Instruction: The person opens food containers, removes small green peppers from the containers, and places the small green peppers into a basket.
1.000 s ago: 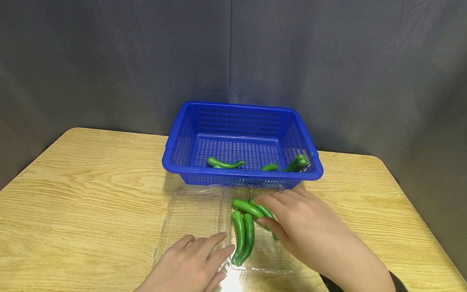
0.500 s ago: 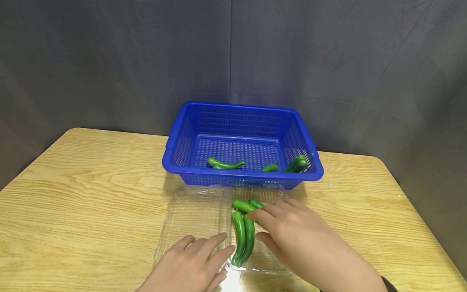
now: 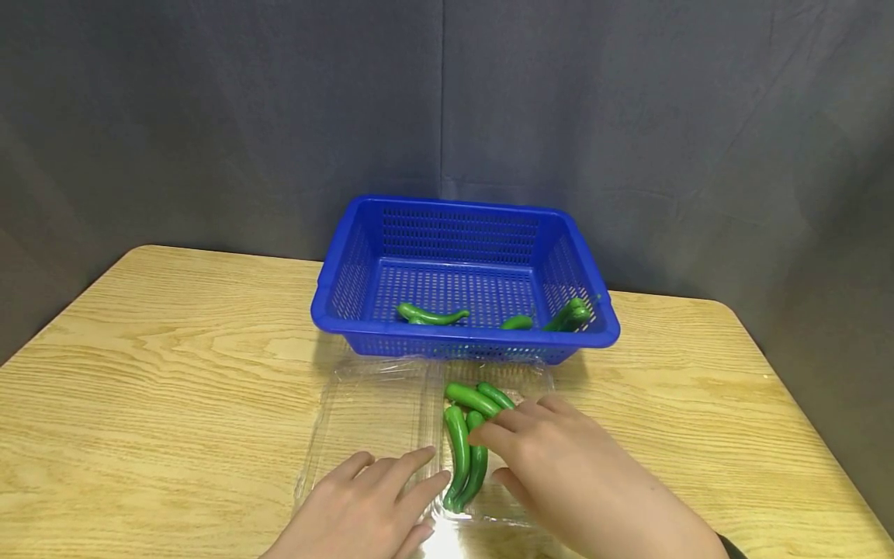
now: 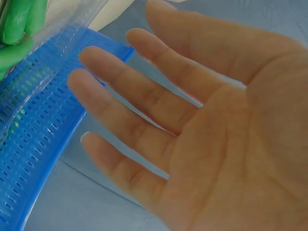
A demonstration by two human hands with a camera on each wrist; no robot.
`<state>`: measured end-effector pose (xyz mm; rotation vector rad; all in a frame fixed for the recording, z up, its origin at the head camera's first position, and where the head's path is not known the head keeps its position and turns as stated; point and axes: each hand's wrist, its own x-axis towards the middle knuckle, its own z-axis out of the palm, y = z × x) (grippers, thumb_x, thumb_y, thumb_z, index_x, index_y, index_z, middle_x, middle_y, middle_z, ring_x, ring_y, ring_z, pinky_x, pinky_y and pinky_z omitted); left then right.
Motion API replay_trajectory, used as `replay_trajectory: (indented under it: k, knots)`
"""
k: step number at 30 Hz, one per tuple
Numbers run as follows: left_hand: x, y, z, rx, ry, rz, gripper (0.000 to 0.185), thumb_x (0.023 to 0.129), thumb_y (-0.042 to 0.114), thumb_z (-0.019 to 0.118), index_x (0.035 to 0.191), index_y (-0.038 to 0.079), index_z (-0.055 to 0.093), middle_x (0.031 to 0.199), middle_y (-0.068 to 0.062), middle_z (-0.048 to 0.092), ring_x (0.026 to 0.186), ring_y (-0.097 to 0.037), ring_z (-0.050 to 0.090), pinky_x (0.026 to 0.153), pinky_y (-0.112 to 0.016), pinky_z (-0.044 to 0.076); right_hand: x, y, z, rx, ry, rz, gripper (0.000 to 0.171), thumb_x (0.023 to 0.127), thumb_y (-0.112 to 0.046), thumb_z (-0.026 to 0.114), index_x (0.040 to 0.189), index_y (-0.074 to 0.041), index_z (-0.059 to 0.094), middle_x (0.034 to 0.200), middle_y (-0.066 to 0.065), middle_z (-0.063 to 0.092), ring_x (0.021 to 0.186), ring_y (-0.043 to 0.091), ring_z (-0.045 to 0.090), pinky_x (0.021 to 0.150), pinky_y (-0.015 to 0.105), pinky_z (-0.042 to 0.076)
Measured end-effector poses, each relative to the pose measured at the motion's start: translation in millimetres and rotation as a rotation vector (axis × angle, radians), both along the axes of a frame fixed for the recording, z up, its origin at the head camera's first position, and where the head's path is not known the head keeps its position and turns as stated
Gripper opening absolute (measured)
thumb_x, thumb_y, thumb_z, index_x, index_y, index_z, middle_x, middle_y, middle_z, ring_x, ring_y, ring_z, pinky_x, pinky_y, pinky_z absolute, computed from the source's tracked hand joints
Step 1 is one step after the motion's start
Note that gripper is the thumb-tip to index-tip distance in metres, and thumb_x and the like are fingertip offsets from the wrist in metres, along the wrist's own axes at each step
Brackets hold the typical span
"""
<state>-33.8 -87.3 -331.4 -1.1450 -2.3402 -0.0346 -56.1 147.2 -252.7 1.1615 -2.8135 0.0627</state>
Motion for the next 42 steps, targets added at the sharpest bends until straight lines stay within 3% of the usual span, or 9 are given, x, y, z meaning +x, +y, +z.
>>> replay_trajectory:
  k: [14, 18, 22, 31, 35, 42]
  knots:
    - [-0.1, -1, -1.5, 0.017, 0.021, -0.005, 0.034, 0.096, 0.038, 0.052, 0.118, 0.017, 0.068, 0.119, -0.005, 0.066, 0.087, -0.015, 0.067, 0.072, -0.032, 0.054, 1.8, -10, -10.1, 0.031, -0.042, 0.04, 0.033, 0.078, -0.023, 0.082, 0.109, -0.017, 0.071, 0.099, -0.005, 0.069, 0.098, 0.018, 0.065, 0.093, 0.046, 0.049]
    - [-1.1, 0, -3.5, 0.045, 0.048, -0.014, 0.042, 0.105, 0.034, 0.033, 0.116, 0.017, 0.07, 0.116, -0.005, 0.067, 0.084, -0.015, 0.068, 0.07, -0.032, 0.054, 2.1, -10, -11.2, 0.039, -0.028, 0.056, 0.032, 0.078, -0.021, 0.082, 0.108, -0.017, 0.071, 0.097, -0.006, 0.068, 0.095, 0.017, 0.065, 0.089, 0.043, 0.051]
    - [-2.3, 2, -5.0, 0.068, 0.089, -0.016, 0.058, 0.106, 0.032, 0.015, 0.112, 0.017, 0.071, 0.113, -0.005, 0.069, 0.08, -0.015, 0.068, 0.068, -0.032, 0.054, 2.7, -12, -11.2, 0.041, -0.037, 0.067, 0.028, 0.079, -0.019, 0.081, 0.105, -0.018, 0.071, 0.095, -0.007, 0.067, 0.095, 0.015, 0.064, 0.087, 0.041, 0.051]
    - [-2.6, 2, -3.7, 0.052, 0.089, -0.018, 0.06, 0.106, 0.031, 0.012, 0.113, 0.016, 0.069, 0.113, -0.005, 0.068, 0.081, -0.016, 0.068, 0.068, -0.032, 0.054, 2.9, -15, -10.5, 0.043, -0.035, 0.068, 0.034, 0.076, -0.008, 0.08, 0.107, -0.016, 0.07, 0.101, -0.004, 0.067, 0.102, 0.018, 0.063, 0.095, 0.044, 0.049]
    - [-3.1, 2, -3.8, 0.061, 0.094, -0.023, 0.058, 0.106, 0.031, 0.013, 0.112, 0.016, 0.069, 0.112, -0.006, 0.068, 0.081, -0.016, 0.068, 0.067, -0.032, 0.054, 2.5, -16, -11.9, 0.045, -0.013, 0.073, 0.033, 0.077, -0.012, 0.081, 0.108, -0.016, 0.07, 0.103, -0.003, 0.067, 0.104, 0.019, 0.063, 0.096, 0.042, 0.049]
    - [-3.5, 2, -4.2, 0.077, 0.105, -0.029, 0.056, 0.106, 0.031, 0.016, 0.11, 0.015, 0.07, 0.109, -0.006, 0.069, 0.079, -0.016, 0.068, 0.066, -0.032, 0.054, 2.1, -19, -16.1, 0.064, -0.064, 0.067, 0.036, 0.076, -0.016, 0.081, 0.111, -0.015, 0.07, 0.102, -0.004, 0.066, 0.104, 0.019, 0.063, 0.095, 0.042, 0.048]
